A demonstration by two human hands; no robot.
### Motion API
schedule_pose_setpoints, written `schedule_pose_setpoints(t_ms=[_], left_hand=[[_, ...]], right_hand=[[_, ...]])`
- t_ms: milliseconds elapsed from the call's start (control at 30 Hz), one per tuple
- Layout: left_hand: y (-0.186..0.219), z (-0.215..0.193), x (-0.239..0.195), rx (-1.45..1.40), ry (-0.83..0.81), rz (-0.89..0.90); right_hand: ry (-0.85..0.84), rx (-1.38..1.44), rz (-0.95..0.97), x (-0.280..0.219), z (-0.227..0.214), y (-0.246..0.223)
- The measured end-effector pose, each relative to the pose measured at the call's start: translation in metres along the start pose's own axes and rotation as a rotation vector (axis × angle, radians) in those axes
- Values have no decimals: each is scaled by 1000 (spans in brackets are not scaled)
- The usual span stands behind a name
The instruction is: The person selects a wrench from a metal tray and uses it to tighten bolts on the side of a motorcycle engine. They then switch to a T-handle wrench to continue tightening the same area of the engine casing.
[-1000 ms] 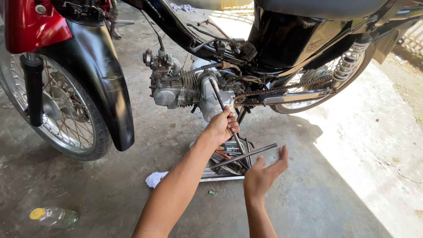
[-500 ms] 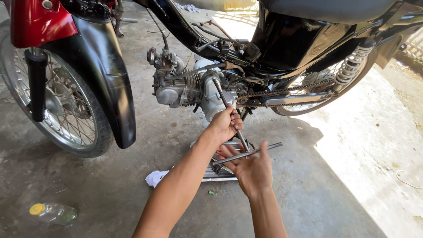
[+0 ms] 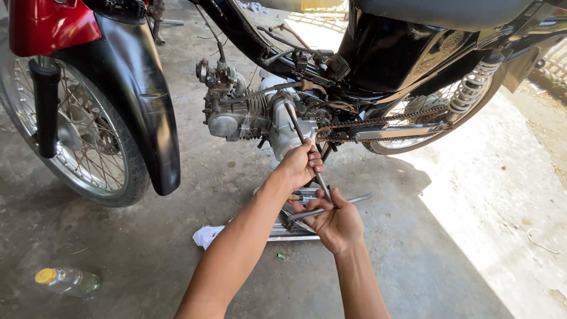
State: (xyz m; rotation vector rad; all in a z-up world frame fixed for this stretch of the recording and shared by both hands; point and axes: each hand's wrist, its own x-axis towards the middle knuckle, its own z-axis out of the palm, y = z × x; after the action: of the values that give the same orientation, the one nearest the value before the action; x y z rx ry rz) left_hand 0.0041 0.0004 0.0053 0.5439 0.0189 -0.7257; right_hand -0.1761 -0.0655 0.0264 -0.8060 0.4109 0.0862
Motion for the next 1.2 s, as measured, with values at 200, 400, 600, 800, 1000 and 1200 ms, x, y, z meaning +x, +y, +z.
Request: schedule_pose_setpoints(t_ms=[200, 400, 600, 800, 1000, 1200], left_hand=[[6, 11, -5, 14, 17, 7], [6, -4, 4, 40, 31, -7], [11, -2, -4, 62, 32, 2], [15, 6, -4, 62, 17, 12], [16, 14, -6, 24, 106, -7], [15, 14, -4, -4, 89, -5]], right_hand=[[283, 85, -245, -49, 37, -2], [561, -1699, -1151, -26, 14, 28], [340, -918, -509, -16, 29, 10], [101, 326, -36, -49, 59, 0], [690, -1726, -1143, -30, 17, 31], [536, -1602, -1281, -17, 23, 16]])
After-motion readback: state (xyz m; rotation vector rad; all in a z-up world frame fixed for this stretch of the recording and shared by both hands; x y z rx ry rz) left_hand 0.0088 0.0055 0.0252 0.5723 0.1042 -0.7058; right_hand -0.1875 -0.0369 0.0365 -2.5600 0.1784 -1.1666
